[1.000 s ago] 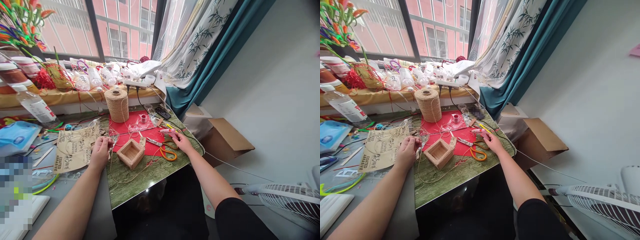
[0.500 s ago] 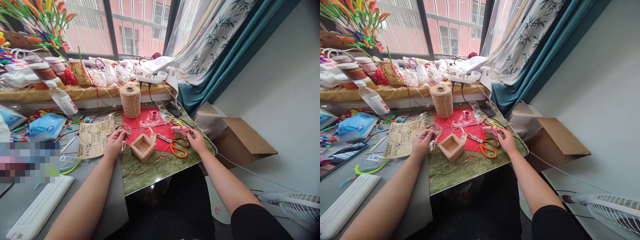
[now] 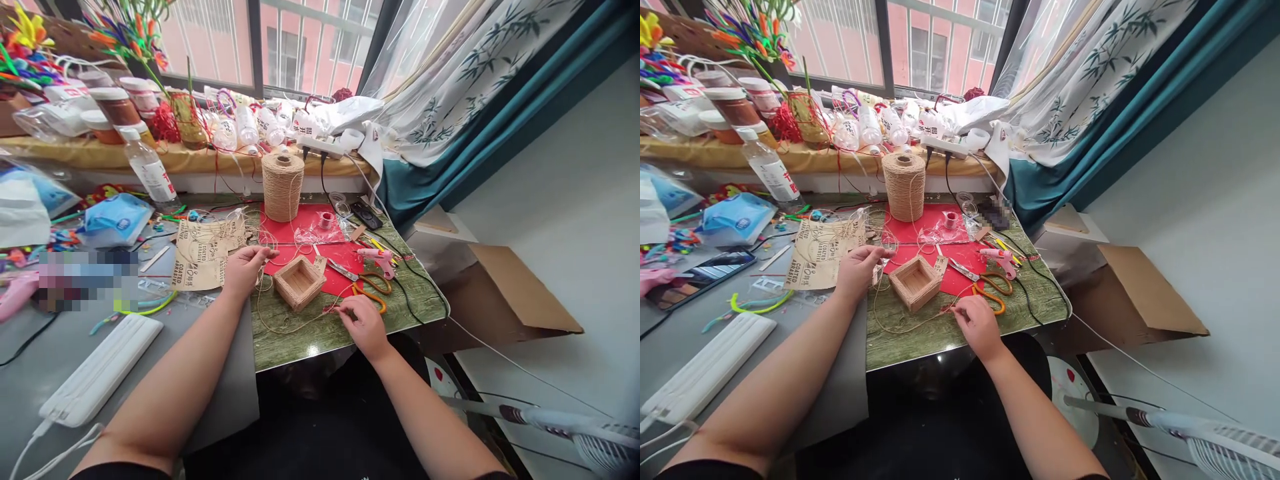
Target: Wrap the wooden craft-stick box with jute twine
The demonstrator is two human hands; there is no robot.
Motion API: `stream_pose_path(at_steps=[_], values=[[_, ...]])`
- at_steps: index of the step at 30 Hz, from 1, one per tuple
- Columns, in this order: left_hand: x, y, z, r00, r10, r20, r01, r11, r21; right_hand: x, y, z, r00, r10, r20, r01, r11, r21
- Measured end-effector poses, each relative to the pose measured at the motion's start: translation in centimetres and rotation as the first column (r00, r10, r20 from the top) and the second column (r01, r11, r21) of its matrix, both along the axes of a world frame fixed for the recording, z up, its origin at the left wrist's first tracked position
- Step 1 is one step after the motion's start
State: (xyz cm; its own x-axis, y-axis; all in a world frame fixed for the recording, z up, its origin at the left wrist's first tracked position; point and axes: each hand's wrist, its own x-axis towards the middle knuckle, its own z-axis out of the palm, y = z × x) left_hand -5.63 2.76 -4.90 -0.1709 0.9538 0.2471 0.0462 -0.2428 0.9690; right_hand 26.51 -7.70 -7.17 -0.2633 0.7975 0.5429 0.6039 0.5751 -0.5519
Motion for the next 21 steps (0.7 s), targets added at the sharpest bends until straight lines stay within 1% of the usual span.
stream_pose_path(at_steps=[3, 6, 8, 10, 13, 15, 17, 18, 19, 21], values=[[-0.2, 0.1, -0.1, 1.0, 0.013, 0.016, -0.013, 1.0, -0.003, 0.0, 0.4, -0.3, 0.998, 0.008, -0.065, -0.01, 0.999, -0.036], [-0.3, 0.2, -0.3, 1.0, 0.013, 0.026, -0.013, 1.0, -0.007, 0.1, 0.3, -0.2, 0.996, 0.069, -0.053, -0.072, 0.996, -0.056], [-0.3, 0.2, -0.3, 1.0, 0.002, 0.02, -0.001, 1.0, -0.013, 0.0, 0.4, -0.1, 0.993, 0.116, 0.02, -0.115, 0.992, -0.051], [-0.2, 0.1, -0.4, 1.0, -0.023, 0.01, 0.023, 1.0, -0.019, -0.3, 0.6, 0.0, 0.981, 0.137, 0.134, -0.133, 0.99, -0.043], [0.2, 0.1, -0.3, 0.996, -0.086, 0.015, 0.086, 0.996, -0.018, -0.9, 1.1, -0.1, 0.949, 0.148, 0.278, -0.147, 0.989, -0.025], [0.2, 0.1, -0.1, 0.992, -0.12, 0.032, 0.121, 0.993, -0.009, -1.0, 1.1, 0.2, 0.917, 0.191, 0.35, -0.195, 0.981, -0.026], [0.0, -0.1, 0.1, 0.992, -0.119, 0.051, 0.119, 0.993, 0.011, -1.0, 0.9, 1.1, 0.886, 0.252, 0.39, -0.261, 0.965, -0.031], [-0.1, -0.2, 0.2, 0.993, -0.105, 0.06, 0.104, 0.994, 0.024, -1.0, 0.7, 1.8, 0.879, 0.275, 0.389, -0.286, 0.958, -0.031], [-0.4, -0.5, 0.4, 0.994, -0.088, 0.07, 0.086, 0.996, 0.039, -1.0, 0.7, 2.7, 0.882, 0.29, 0.372, -0.302, 0.953, -0.026], [-0.8, -1.0, 1.0, 0.993, -0.073, 0.088, 0.067, 0.995, 0.07, -1.3, 0.8, 4.9, 0.909, 0.285, 0.305, -0.295, 0.955, -0.015]])
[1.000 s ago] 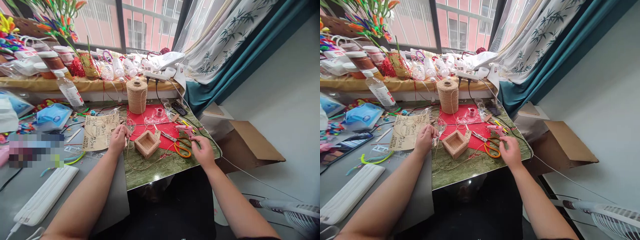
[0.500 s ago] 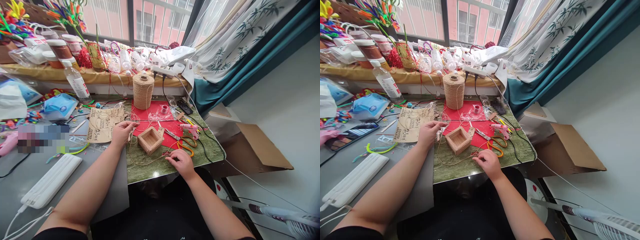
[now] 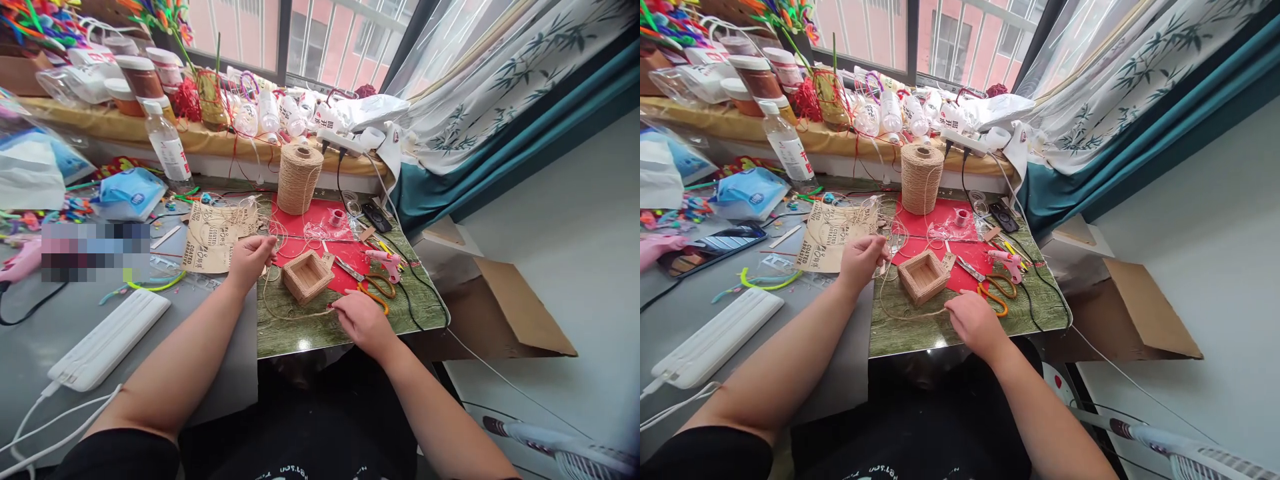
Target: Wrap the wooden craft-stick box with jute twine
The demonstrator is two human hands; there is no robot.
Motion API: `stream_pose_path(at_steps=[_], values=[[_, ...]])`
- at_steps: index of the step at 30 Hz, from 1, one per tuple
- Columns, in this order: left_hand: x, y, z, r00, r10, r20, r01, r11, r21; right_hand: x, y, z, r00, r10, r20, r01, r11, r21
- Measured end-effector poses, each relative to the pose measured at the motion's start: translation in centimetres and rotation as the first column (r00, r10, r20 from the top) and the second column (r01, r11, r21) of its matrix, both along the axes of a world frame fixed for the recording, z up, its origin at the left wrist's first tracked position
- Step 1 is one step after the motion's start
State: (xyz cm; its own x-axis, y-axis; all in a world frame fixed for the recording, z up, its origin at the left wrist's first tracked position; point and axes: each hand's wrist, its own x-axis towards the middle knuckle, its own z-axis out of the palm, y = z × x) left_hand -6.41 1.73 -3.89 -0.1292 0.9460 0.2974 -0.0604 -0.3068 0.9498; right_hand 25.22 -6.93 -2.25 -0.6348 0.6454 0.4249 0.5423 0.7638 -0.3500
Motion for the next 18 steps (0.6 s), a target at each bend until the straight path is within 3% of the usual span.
stream_pose_path(at_steps=[3, 5, 7, 10, 12, 14, 18], values=[[-0.2, -0.9, 1.2, 0.997, -0.071, 0.01, 0.07, 0.997, 0.043, -1.6, 1.1, 3.5, 0.989, -0.059, -0.138, 0.055, 0.998, -0.037], [-0.1, -1.4, 2.0, 0.982, -0.184, -0.045, 0.188, 0.978, 0.086, -3.6, 2.3, 5.3, 0.972, -0.08, -0.221, 0.069, 0.996, -0.057], [0.0, -1.8, 2.5, 0.941, -0.285, -0.183, 0.313, 0.938, 0.146, -5.8, 3.7, 6.6, 0.952, -0.094, -0.29, 0.08, 0.995, -0.059], [0.2, -2.0, 2.9, 0.865, -0.311, -0.394, 0.393, 0.907, 0.149, -8.8, 5.7, 7.7, 0.955, -0.066, -0.291, 0.054, 0.997, -0.05], [0.2, -1.9, 2.9, 0.865, -0.314, -0.392, 0.369, 0.927, 0.07, -9.8, 7.0, 8.0, 0.947, -0.091, -0.307, 0.082, 0.996, -0.042], [0.1, -1.7, 2.7, 0.907, -0.301, -0.294, 0.317, 0.948, 0.009, -9.9, 8.1, 8.1, 0.942, -0.117, -0.315, 0.102, 0.993, -0.063], [-0.4, -0.6, 2.2, 0.993, -0.116, -0.007, 0.116, 0.993, -0.029, -7.8, 9.7, 7.3, 0.941, -0.201, -0.271, 0.152, 0.97, -0.192]])
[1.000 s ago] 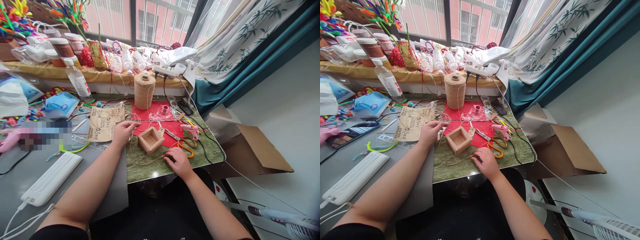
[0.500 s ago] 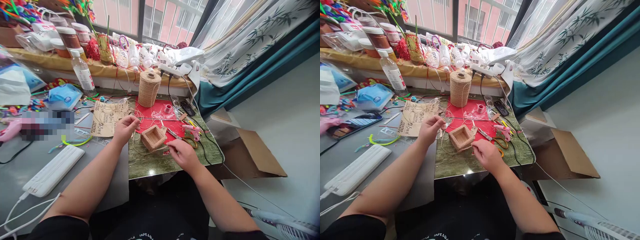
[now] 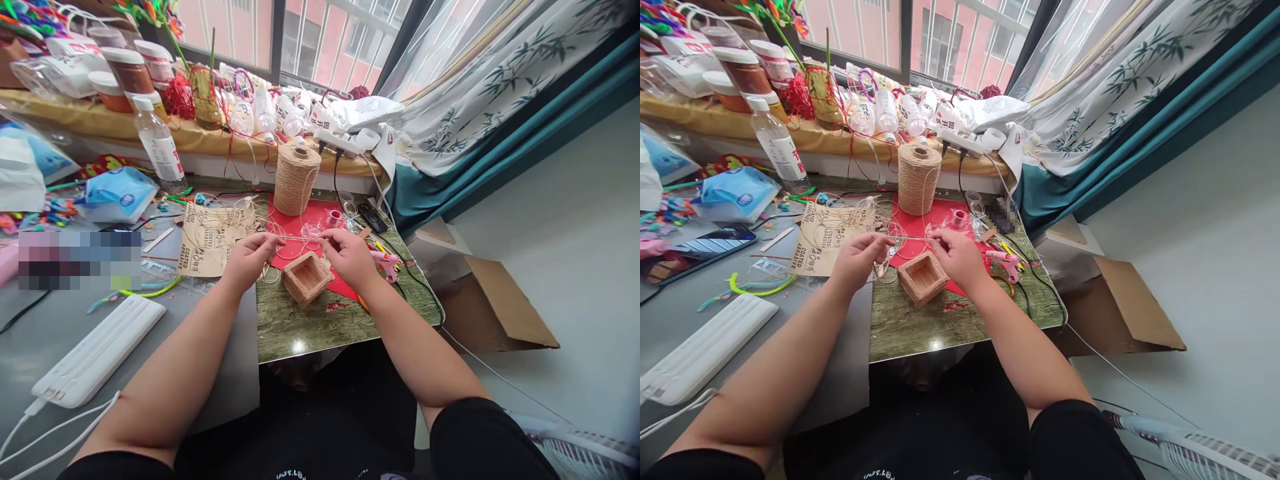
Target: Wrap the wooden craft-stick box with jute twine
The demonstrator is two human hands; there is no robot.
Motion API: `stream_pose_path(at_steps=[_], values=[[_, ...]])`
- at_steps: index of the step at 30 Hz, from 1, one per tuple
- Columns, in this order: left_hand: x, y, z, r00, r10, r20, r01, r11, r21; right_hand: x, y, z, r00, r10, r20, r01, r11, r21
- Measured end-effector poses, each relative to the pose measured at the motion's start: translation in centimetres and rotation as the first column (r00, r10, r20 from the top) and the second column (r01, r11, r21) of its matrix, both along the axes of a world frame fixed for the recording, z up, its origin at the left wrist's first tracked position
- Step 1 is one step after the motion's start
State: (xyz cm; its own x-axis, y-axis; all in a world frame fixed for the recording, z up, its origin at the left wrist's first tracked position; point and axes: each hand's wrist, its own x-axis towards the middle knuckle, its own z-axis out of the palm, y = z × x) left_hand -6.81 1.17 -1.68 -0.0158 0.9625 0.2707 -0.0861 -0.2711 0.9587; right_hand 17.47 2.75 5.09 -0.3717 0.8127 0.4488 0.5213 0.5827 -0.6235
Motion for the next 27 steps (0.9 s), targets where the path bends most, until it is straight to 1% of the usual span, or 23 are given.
stream_pose_path(at_steps=[2, 3, 6, 9, 11, 12, 13, 14, 15, 16, 17, 18, 19, 20, 21, 22, 24, 26, 27], values=[[-0.3, 0.7, -0.4, 0.994, 0.073, 0.08, -0.071, 0.997, -0.026, 1.6, 0.1, -1.0, 0.998, -0.054, -0.023, 0.052, 0.993, -0.102], [-0.4, 1.1, -0.6, 0.99, 0.1, 0.096, -0.097, 0.995, -0.033, 2.3, 0.0, -1.6, 0.996, -0.077, -0.044, 0.07, 0.986, -0.151], [-0.8, 2.0, -1.4, 0.978, 0.191, 0.086, -0.187, 0.981, -0.044, 4.0, -1.4, -3.6, 0.988, -0.134, -0.083, 0.107, 0.958, -0.267], [-1.1, 2.4, -2.1, 0.965, 0.263, 0.007, -0.263, 0.964, -0.042, 4.6, -3.5, -5.6, 0.964, -0.195, -0.179, 0.124, 0.93, -0.347], [-1.0, 2.2, -2.2, 0.952, 0.299, -0.067, -0.301, 0.953, -0.018, 4.4, -4.6, -6.7, 0.936, -0.241, -0.258, 0.131, 0.916, -0.379], [-0.8, 2.0, -2.1, 0.933, 0.333, -0.134, -0.331, 0.943, 0.037, 4.2, -5.0, -7.0, 0.921, -0.258, -0.29, 0.133, 0.911, -0.39], [-0.5, 1.7, -1.9, 0.901, 0.375, -0.22, -0.354, 0.926, 0.13, 3.9, -5.2, -7.3, 0.909, -0.27, -0.318, 0.129, 0.907, -0.4], [-0.1, 1.3, -1.7, 0.855, 0.412, -0.316, -0.344, 0.905, 0.25, 3.8, -5.3, -7.4, 0.898, -0.276, -0.342, 0.122, 0.905, -0.408], [0.3, 0.9, -1.4, 0.802, 0.436, -0.408, -0.288, 0.881, 0.375, 3.6, -5.3, -7.4, 0.891, -0.275, -0.361, 0.109, 0.902, -0.418], [0.7, 0.5, -1.2, 0.755, 0.433, -0.493, -0.184, 0.86, 0.475, 3.6, -5.3, -7.4, 0.885, -0.273, -0.376, 0.095, 0.899, -0.428], [1.1, 0.0, -1.0, 0.721, 0.399, -0.566, -0.054, 0.848, 0.528, 3.6, -5.3, -7.4, 0.878, -0.275, -0.391, 0.086, 0.896, -0.436], [1.6, -0.3, -0.9, 0.707, 0.338, -0.621, 0.063, 0.845, 0.532, 3.6, -5.4, -7.3, 0.872, -0.279, -0.402, 0.077, 0.89, -0.45], [1.9, -0.6, -0.9, 0.699, 0.277, -0.659, 0.145, 0.848, 0.51, 3.7, -5.6, -7.4, 0.865, -0.286, -0.412, 0.066, 0.879, -0.472], [2.2, -0.8, -0.9, 0.694, 0.227, -0.683, 0.187, 0.86, 0.475, 3.7, -5.9, -7.5, 0.857, -0.297, -0.422, 0.05, 0.862, -0.504], [2.4, -0.9, -1.1, 0.695, 0.192, -0.693, 0.188, 0.882, 0.433, 3.6, -6.2, -7.8, 0.846, -0.31, -0.434, 0.03, 0.84, -0.542], [2.6, -0.9, -1.2, 0.705, 0.174, -0.688, 0.153, 0.909, 0.387, 3.5, -6.6, -8.1, 0.833, -0.327, -0.447, 0.009, 0.815, -0.58], [2.7, -0.8, -1.6, 0.74, 0.165, -0.652, 0.037, 0.958, 0.285, 2.8, -7.3, -8.9, 0.791, -0.376, -0.483, -0.022, 0.771, -0.636], [2.5, -0.5, -1.8, 0.779, 0.158, -0.607, -0.062, 0.982, 0.177, 1.9, -7.9, -9.7, 0.722, -0.445, -0.53, -0.004, 0.764, -0.646], [2.5, -0.4, -1.8, 0.795, 0.149, -0.587, -0.089, 0.988, 0.129, 1.5, -8.0, -10.0, 0.689, -0.471, -0.551, 0.012, 0.768, -0.64]])
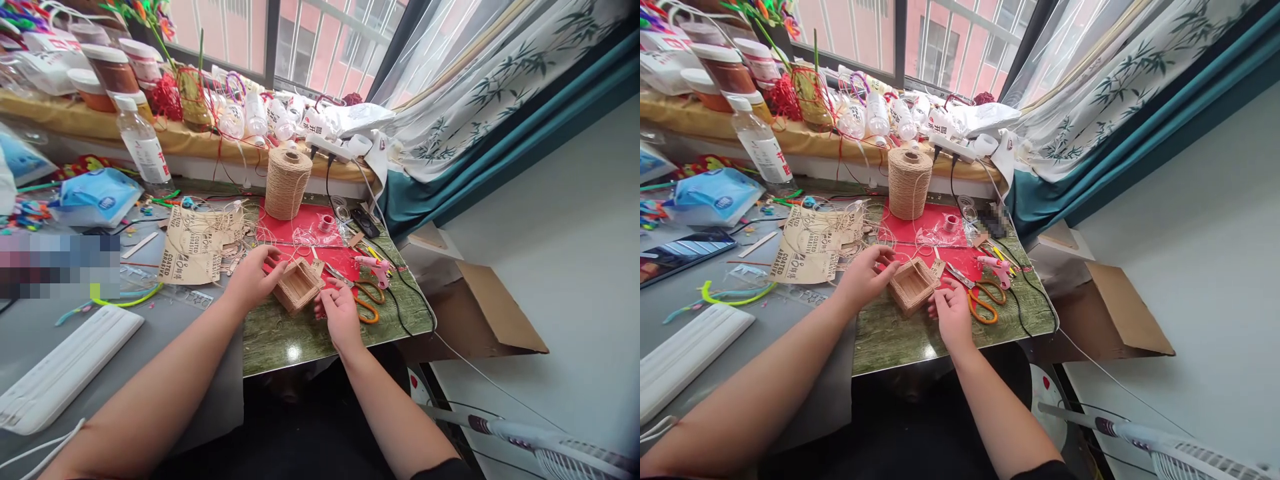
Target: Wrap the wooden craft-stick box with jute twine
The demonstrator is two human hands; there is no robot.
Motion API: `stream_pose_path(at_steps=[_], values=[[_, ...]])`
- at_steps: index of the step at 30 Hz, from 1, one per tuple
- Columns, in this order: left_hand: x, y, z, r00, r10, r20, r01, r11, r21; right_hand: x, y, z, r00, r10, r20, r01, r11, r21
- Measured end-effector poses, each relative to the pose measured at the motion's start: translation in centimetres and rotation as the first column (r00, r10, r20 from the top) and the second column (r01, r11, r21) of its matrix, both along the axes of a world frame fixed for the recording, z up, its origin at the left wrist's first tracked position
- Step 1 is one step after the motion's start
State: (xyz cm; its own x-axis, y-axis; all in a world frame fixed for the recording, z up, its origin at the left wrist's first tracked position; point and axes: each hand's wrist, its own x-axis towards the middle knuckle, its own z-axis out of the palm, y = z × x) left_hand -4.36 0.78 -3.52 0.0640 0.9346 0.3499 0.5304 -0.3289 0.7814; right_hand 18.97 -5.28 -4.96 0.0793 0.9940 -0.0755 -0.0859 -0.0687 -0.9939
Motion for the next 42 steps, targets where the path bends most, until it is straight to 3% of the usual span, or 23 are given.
stream_pose_path(at_steps=[6, 9, 14, 17, 21, 25, 29, 32, 34, 36, 42], values=[[0.1, -0.2, 0.4, 0.992, -0.106, 0.063, 0.112, 0.987, -0.111, -0.5, 1.4, -0.5, 0.997, -0.058, -0.055, 0.061, 0.997, 0.053], [0.4, -0.7, 0.5, 0.992, -0.127, 0.025, 0.129, 0.983, -0.127, 0.6, 2.5, -0.2, 1.0, -0.013, 0.001, 0.013, 0.995, 0.095], [0.0, -0.5, 0.6, 0.993, -0.089, -0.072, 0.089, 0.996, 0.0, 2.6, 3.3, 0.7, 0.962, 0.161, 0.219, -0.185, 0.978, 0.092], [-0.6, 0.0, 0.7, 0.965, -0.243, -0.102, 0.252, 0.964, 0.088, 3.7, 3.5, 1.4, 0.866, 0.093, 0.491, -0.222, 0.952, 0.211], [-1.0, 0.5, 0.5, 0.925, -0.358, -0.131, 0.362, 0.932, 0.008, 4.2, 3.4, 2.4, 0.76, 0.019, 0.65, -0.269, 0.92, 0.287], [-0.7, 0.7, 0.0, 0.929, -0.356, -0.103, 0.362, 0.931, 0.041, 3.0, 2.8, 4.1, 0.802, -0.014, 0.597, -0.237, 0.911, 0.339], [-1.1, 0.9, -0.3, 0.956, -0.278, -0.097, 0.284, 0.957, 0.055, 1.8, 3.2, 5.3, 0.802, 0.023, 0.597, -0.316, 0.864, 0.392], [-1.9, 1.1, 0.0, 0.966, -0.254, -0.049, 0.252, 0.967, -0.043, 1.4, 4.3, 4.4, 0.893, 0.065, 0.446, -0.232, 0.915, 0.331], [-2.5, 1.0, 0.3, 0.96, -0.281, 0.005, 0.28, 0.955, -0.1, 1.3, 5.0, 3.0, 0.965, 0.069, 0.254, -0.139, 0.953, 0.268], [-2.9, 0.9, 0.5, 0.949, -0.316, 0.019, 0.316, 0.941, -0.12, 1.3, 5.5, 1.7, 0.988, 0.073, 0.139, -0.103, 0.969, 0.224], [-3.1, 0.9, 0.5, 0.942, -0.333, -0.033, 0.323, 0.931, -0.17, 1.3, 5.5, 0.4, 0.991, 0.091, 0.098, -0.11, 0.97, 0.218]])
